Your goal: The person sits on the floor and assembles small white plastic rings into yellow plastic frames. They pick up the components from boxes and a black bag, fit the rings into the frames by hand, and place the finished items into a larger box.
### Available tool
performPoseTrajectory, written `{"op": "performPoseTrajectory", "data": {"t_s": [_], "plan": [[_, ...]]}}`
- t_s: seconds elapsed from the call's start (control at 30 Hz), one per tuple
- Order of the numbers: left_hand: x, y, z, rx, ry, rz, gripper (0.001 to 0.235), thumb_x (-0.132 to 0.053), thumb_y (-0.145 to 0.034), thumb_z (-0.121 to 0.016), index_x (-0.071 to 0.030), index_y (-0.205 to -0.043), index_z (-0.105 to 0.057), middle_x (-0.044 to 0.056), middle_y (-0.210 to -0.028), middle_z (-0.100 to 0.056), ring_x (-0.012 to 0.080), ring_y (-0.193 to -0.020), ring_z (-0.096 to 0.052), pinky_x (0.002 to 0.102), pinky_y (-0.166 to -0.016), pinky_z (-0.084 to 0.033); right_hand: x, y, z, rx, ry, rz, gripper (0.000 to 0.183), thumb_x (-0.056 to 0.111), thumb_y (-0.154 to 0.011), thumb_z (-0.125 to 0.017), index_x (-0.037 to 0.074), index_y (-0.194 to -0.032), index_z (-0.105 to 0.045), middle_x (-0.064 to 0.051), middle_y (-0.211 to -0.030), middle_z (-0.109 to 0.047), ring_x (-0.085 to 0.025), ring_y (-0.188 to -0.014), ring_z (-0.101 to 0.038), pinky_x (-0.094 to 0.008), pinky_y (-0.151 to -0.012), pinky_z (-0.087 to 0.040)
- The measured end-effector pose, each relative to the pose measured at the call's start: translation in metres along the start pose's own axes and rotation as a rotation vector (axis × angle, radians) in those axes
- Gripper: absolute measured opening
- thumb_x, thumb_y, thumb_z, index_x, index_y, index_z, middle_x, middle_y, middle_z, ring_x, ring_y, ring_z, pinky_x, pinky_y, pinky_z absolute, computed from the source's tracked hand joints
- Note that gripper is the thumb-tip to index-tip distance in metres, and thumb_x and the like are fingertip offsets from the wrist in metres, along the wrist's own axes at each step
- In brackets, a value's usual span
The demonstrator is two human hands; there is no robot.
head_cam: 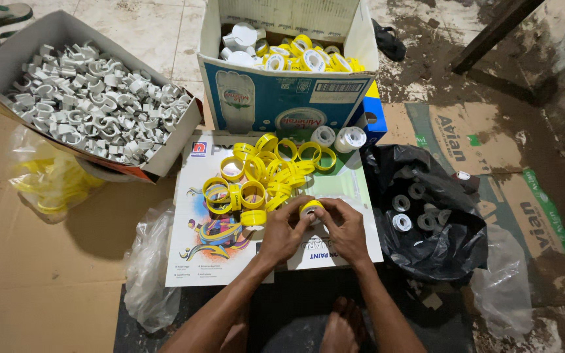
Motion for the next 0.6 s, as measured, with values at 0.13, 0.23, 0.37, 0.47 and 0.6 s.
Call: {"op": "performPoseTrajectory", "data": {"t_s": [0.13, 0.23, 0.37, 0.47, 0.6], "plan": [[0.013, 0.002, -0.004, -0.015, 0.071, 0.041, 0.033, -0.001, -0.086, -0.067, -0.007, -0.118, -0.067, 0.02, -0.096, -0.071, 0.0313, -0.095, -0.069, 0.04, -0.075, -0.059, 0.007, 0.002, 0.0, -0.01, -0.033, 0.02, 0.02, 0.012, -0.089, -0.07, 0.001, -0.105, -0.072, -0.015, -0.082, -0.067, -0.02, -0.084, -0.068, -0.035, -0.079, -0.056], [0.019, 0.004, -0.005, -0.035, 0.09, 0.048, 0.032, 0.001, -0.085, -0.066, -0.008, -0.116, -0.069, 0.02, -0.092, -0.072, 0.0251, -0.089, -0.069, 0.038, -0.069, -0.06, 0.001, 0.004, -0.001, -0.021, -0.068, 0.022, 0.019, 0.013, -0.087, -0.071, 0.001, -0.103, -0.072, -0.014, -0.08, -0.067, -0.017, -0.083, -0.066, -0.033, -0.078, -0.056], [0.034, 0.004, -0.008, -0.062, 0.178, 0.093, 0.031, 0.004, -0.084, -0.065, -0.006, -0.114, -0.07, 0.02, -0.089, -0.072, 0.0184, -0.082, -0.065, 0.032, -0.062, -0.061, 0.002, 0.005, -0.002, -0.032, -0.08, 0.036, 0.017, 0.009, -0.087, -0.071, 0.0, -0.101, -0.072, -0.014, -0.079, -0.065, -0.016, -0.082, -0.065, -0.033, -0.076, -0.055], [0.037, 0.006, -0.007, -0.089, 0.178, 0.093, 0.03, 0.003, -0.083, -0.067, -0.002, -0.112, -0.071, 0.022, -0.089, -0.072, 0.0188, -0.079, -0.065, 0.033, -0.057, -0.06, 0.001, 0.005, -0.002, -0.024, -0.073, 0.038, 0.018, 0.009, -0.088, -0.07, 0.001, -0.103, -0.072, -0.014, -0.081, -0.066, -0.018, -0.083, -0.067, -0.033, -0.077, -0.056], [0.024, 0.003, -0.001, -0.117, 0.126, 0.088, 0.029, -0.003, -0.085, -0.069, -0.002, -0.114, -0.07, 0.022, -0.082, -0.071, 0.0155, -0.071, -0.064, 0.031, -0.054, -0.061, 0.024, 0.006, -0.005, 0.017, -0.081, 0.036, 0.029, 0.009, -0.09, -0.065, 0.0, -0.118, -0.066, -0.019, -0.1, -0.068, -0.024, -0.091, -0.068, -0.039, -0.083, -0.055]]}}
Point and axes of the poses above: each hand's wrist, its own y-axis away from the middle knuckle, its own z-axis out of the back of the hand, x = y × z, the point moved 6 cm from there along -y, towards the middle knuckle
